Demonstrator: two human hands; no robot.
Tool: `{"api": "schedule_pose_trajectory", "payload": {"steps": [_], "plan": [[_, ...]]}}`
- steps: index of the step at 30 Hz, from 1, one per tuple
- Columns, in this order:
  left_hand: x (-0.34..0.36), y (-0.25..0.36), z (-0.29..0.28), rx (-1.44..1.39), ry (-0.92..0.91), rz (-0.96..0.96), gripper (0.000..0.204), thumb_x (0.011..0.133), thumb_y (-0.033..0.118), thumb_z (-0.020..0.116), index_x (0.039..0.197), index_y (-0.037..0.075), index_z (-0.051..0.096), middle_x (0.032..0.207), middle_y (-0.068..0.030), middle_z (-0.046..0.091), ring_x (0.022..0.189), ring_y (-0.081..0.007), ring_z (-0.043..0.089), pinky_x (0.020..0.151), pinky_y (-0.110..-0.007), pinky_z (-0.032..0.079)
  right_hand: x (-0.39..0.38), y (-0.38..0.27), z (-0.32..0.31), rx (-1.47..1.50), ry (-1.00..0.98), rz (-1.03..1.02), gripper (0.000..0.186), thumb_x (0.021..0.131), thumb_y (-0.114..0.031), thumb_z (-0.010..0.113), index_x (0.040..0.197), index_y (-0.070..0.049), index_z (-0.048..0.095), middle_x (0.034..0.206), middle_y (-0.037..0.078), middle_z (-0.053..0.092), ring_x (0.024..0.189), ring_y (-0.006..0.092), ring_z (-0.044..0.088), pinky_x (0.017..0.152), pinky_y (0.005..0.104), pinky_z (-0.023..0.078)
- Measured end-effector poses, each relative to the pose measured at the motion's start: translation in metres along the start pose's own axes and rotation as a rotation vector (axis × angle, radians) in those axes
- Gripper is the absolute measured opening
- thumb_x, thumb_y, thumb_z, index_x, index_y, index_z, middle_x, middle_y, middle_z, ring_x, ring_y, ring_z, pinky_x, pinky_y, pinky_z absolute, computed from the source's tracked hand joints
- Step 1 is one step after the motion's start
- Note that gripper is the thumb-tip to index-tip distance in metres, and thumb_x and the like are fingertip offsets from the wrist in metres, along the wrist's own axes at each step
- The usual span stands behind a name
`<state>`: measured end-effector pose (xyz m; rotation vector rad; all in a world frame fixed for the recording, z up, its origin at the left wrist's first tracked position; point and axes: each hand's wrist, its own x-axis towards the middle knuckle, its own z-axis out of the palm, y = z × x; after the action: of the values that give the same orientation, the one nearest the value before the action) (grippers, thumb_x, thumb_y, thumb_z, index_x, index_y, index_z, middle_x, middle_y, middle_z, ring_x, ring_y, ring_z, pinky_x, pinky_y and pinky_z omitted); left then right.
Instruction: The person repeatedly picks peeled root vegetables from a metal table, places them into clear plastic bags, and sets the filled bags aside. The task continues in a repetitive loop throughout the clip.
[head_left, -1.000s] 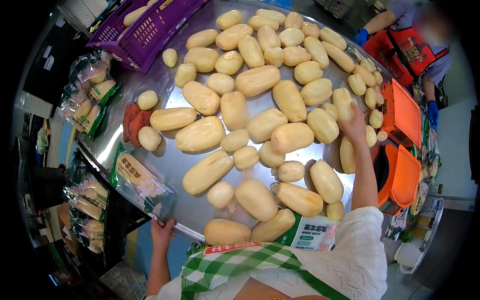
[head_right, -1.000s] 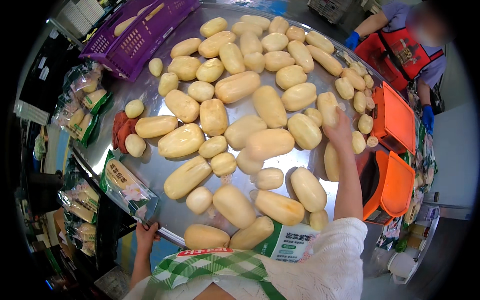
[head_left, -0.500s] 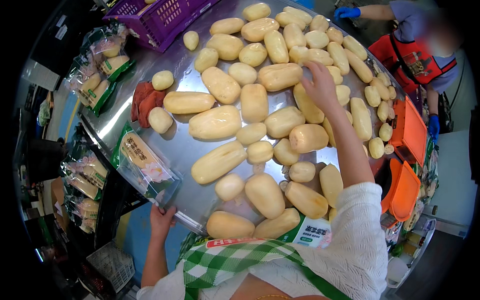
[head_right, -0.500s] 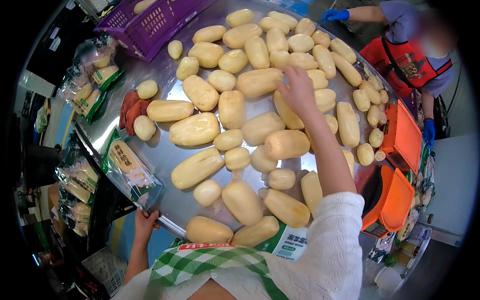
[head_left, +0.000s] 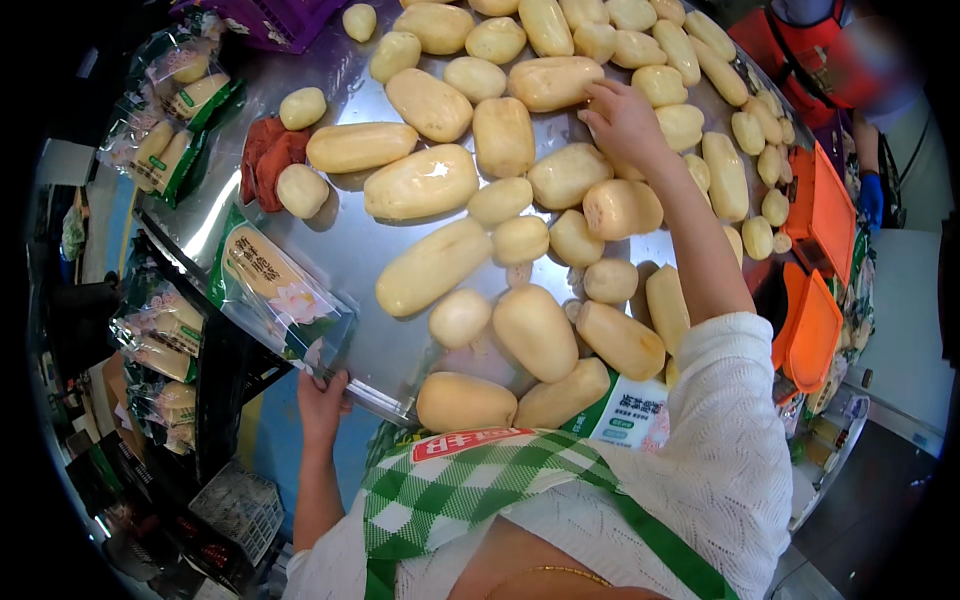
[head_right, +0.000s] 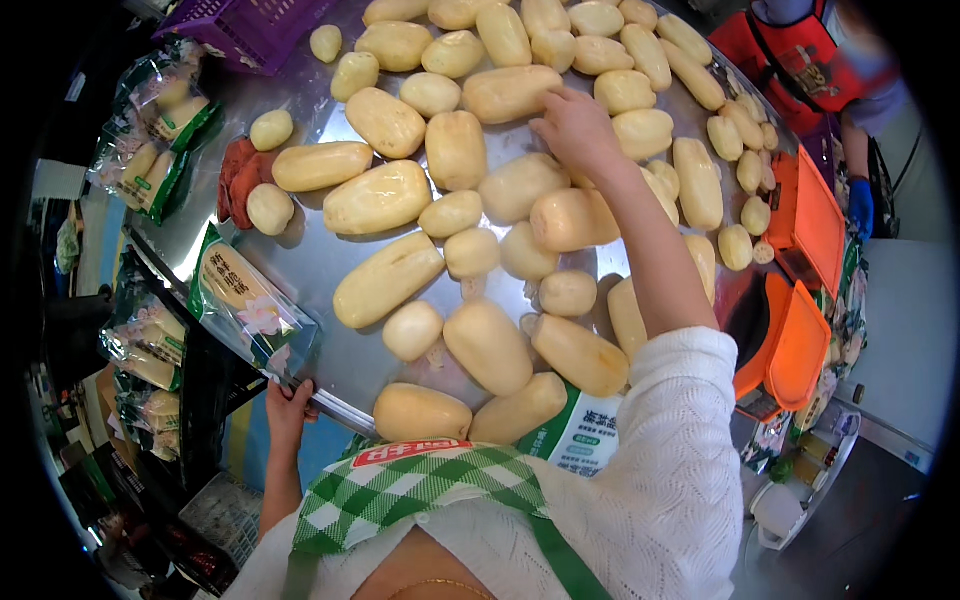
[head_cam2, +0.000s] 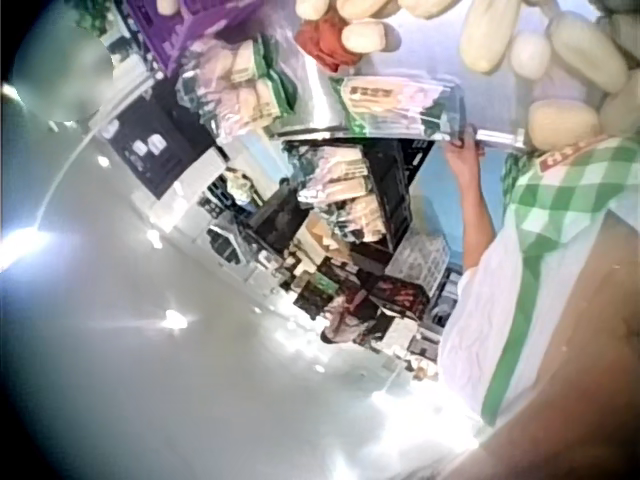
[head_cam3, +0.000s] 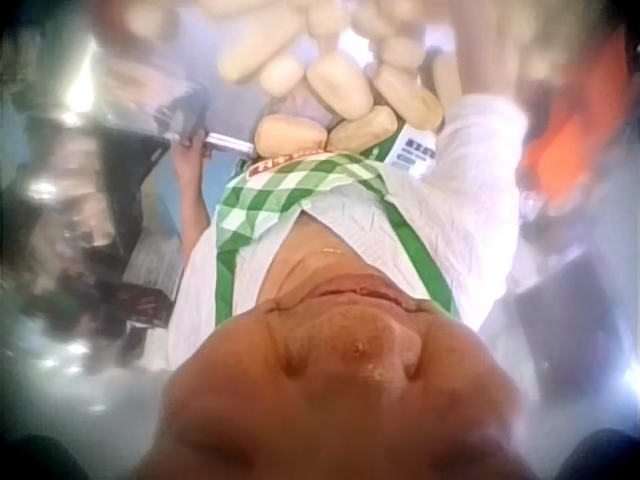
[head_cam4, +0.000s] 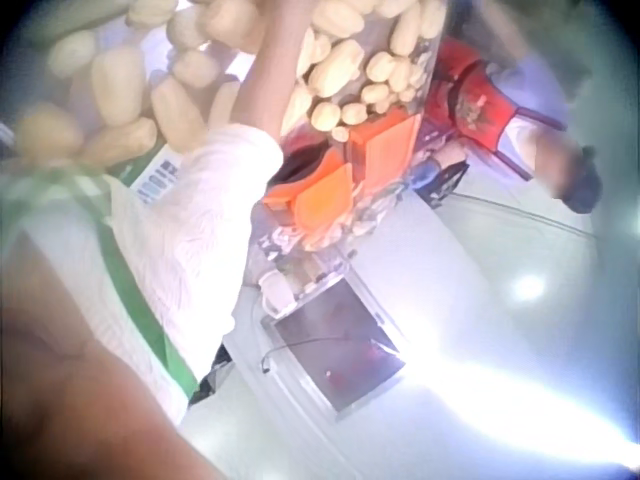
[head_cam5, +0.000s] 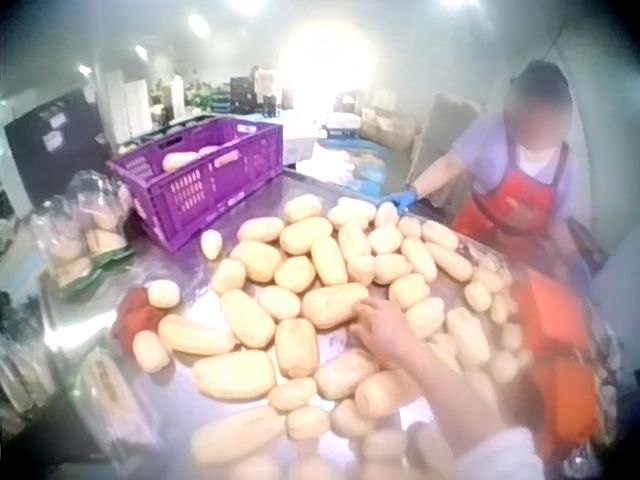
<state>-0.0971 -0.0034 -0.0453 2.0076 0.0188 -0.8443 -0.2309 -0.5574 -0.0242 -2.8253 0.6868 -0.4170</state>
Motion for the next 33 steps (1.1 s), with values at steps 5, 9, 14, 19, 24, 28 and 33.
{"api": "schedule_pose_trajectory", "payload": {"steps": [5,9,14,19,24,28,33], "plan": [[0.0,-0.006,0.0,0.018,0.029,-0.002,0.028,0.085,0.012,0.068,0.093,0.005,0.043,0.061,-0.0044,0.052,0.042,-0.0125,0.052,0.035,-0.025,0.041,-0.07,-0.025,-0.047,0.295,-0.438,0.061,0.047,0.082,-0.034,0.066,0.117,-0.004,0.061,0.123,0.015,0.059,0.116,0.0345,0.051,0.098,0.0416,0.042],[0.009,-0.02,-0.006,0.047,0.007,0.015,0.029,0.085,0.013,0.069,0.092,0.006,0.042,0.059,-0.004,0.051,0.042,-0.0131,0.052,0.035,-0.026,0.041,-0.141,-0.044,-0.055,0.234,-0.077,-0.037,0.063,0.073,-0.026,0.071,0.13,-0.009,0.05,0.13,0.012,0.051,0.122,0.0302,0.047,0.098,0.0428,0.037],[0.006,-0.009,-0.004,0.056,-0.01,0.011,0.027,0.085,0.013,0.069,0.091,0.006,0.044,0.058,-0.0032,0.049,0.041,-0.0132,0.051,0.035,-0.026,0.041,-0.17,-0.052,-0.052,0.054,0.03,0.023,0.077,0.061,-0.014,0.074,0.133,-0.01,0.045,0.131,0.011,0.048,0.122,0.0293,0.044,0.1,0.042,0.033],[0.007,-0.015,-0.007,0.033,-0.031,0.034,0.028,0.084,0.01,0.068,0.095,0.004,0.043,0.062,-0.0032,0.049,0.041,-0.0122,0.049,0.035,-0.026,0.041,-0.178,-0.035,-0.063,0.194,0.179,0.241,0.07,0.066,-0.022,0.077,0.127,-0.005,0.05,0.116,0.012,0.057,0.106,0.0253,0.054,0.091,0.0367,0.042],[0.011,-0.024,-0.005,0.036,0.002,0.054,0.028,0.085,0.014,0.069,0.095,0.006,0.044,0.059,-0.0029,0.049,0.04,-0.0133,0.05,0.034,-0.027,0.043,-0.175,0.001,-0.063,0.578,0.213,0.577,0.048,0.078,-0.026,0.074,0.115,0.001,0.059,0.099,0.012,0.063,0.086,0.0177,0.059,0.077,0.0312,0.049],[0.011,-0.018,-0.006,0.006,-0.04,0.027,0.028,0.085,0.01,0.068,0.097,0.006,0.043,0.064,-0.0028,0.049,0.042,-0.0118,0.048,0.035,-0.026,0.041,-0.162,0.005,-0.075,0.517,0.36,0.578,0.035,0.082,-0.021,0.07,0.108,0.001,0.063,0.096,0.012,0.063,0.083,0.0195,0.06,0.076,0.0317,0.049],[0.008,-0.017,-0.007,0.01,-0.027,0.012,0.032,0.084,0.011,0.069,0.09,0.007,0.039,0.064,-0.0032,0.048,0.043,-0.0115,0.047,0.035,-0.026,0.04,-0.17,0.061,-0.073,0.144,0.416,0.488,0.03,0.084,-0.015,0.067,0.111,-0.002,0.063,0.101,0.012,0.062,0.086,0.0235,0.061,0.078,0.0332,0.049]]}}
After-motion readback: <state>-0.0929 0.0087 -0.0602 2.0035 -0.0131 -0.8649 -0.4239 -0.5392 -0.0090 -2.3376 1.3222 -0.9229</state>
